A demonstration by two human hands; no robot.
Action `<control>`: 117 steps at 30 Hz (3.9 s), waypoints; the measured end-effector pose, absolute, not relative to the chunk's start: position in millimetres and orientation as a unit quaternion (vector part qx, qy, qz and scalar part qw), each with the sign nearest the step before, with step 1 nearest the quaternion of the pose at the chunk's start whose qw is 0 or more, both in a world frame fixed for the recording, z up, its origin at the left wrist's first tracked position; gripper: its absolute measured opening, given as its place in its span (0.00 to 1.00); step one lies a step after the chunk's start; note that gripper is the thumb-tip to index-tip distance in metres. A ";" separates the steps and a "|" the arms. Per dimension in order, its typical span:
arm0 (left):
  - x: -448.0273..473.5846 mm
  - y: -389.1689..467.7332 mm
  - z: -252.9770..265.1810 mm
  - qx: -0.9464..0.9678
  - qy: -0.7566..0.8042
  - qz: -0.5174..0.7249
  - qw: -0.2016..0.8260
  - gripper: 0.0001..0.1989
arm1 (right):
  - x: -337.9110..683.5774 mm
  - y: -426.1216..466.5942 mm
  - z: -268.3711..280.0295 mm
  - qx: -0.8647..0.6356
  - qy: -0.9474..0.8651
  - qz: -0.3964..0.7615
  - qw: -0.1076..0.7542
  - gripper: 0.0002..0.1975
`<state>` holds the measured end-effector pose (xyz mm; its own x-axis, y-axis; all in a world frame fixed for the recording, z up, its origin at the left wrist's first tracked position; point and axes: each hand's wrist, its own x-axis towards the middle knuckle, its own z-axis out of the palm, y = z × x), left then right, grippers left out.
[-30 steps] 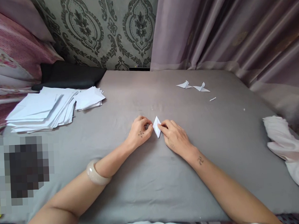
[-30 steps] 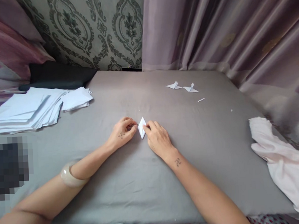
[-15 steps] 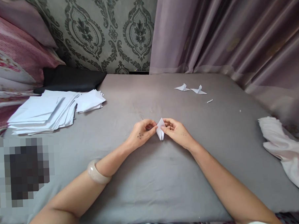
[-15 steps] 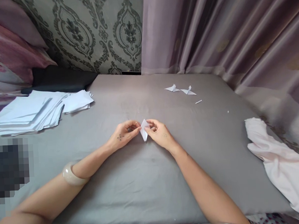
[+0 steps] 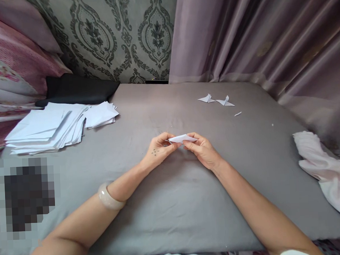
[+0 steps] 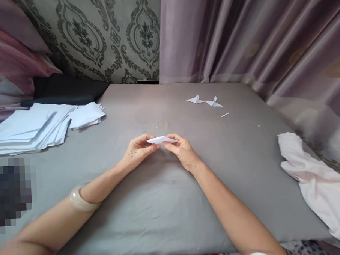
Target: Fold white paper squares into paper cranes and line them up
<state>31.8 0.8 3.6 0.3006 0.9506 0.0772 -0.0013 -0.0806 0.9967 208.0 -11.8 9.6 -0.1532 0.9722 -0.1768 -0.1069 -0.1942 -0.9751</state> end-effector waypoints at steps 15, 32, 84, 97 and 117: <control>19.0 -7.5 8.9 0.881 0.375 0.286 -0.040 0.09 | 204.2 -22.2 3.8 -0.479 -0.815 0.023 0.327 0.13; 13.2 -1.7 -6.1 0.923 0.301 0.213 0.105 0.09 | 219.9 -32.5 9.9 -0.473 -0.870 0.058 0.125 0.16; 28.7 0.6 -11.2 0.797 0.466 0.259 0.283 0.04 | 214.2 -17.5 -1.7 -0.621 -0.665 0.308 0.279 0.07; 27.4 -9.7 -2.3 0.938 0.312 0.140 0.057 0.14 | 203.5 -40.8 7.8 -0.584 -0.783 0.126 0.170 0.13; 10.3 -3.2 -6.1 0.865 0.349 0.256 0.254 0.15 | 213.4 -51.5 24.2 -0.568 -0.811 0.113 0.083 0.15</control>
<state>10.3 -3.2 -6.1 0.6256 0.7336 0.2655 0.4729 -0.6273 0.6187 213.4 -51.5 24.2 -0.3403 0.9403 0.0057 0.9027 0.3284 -0.2781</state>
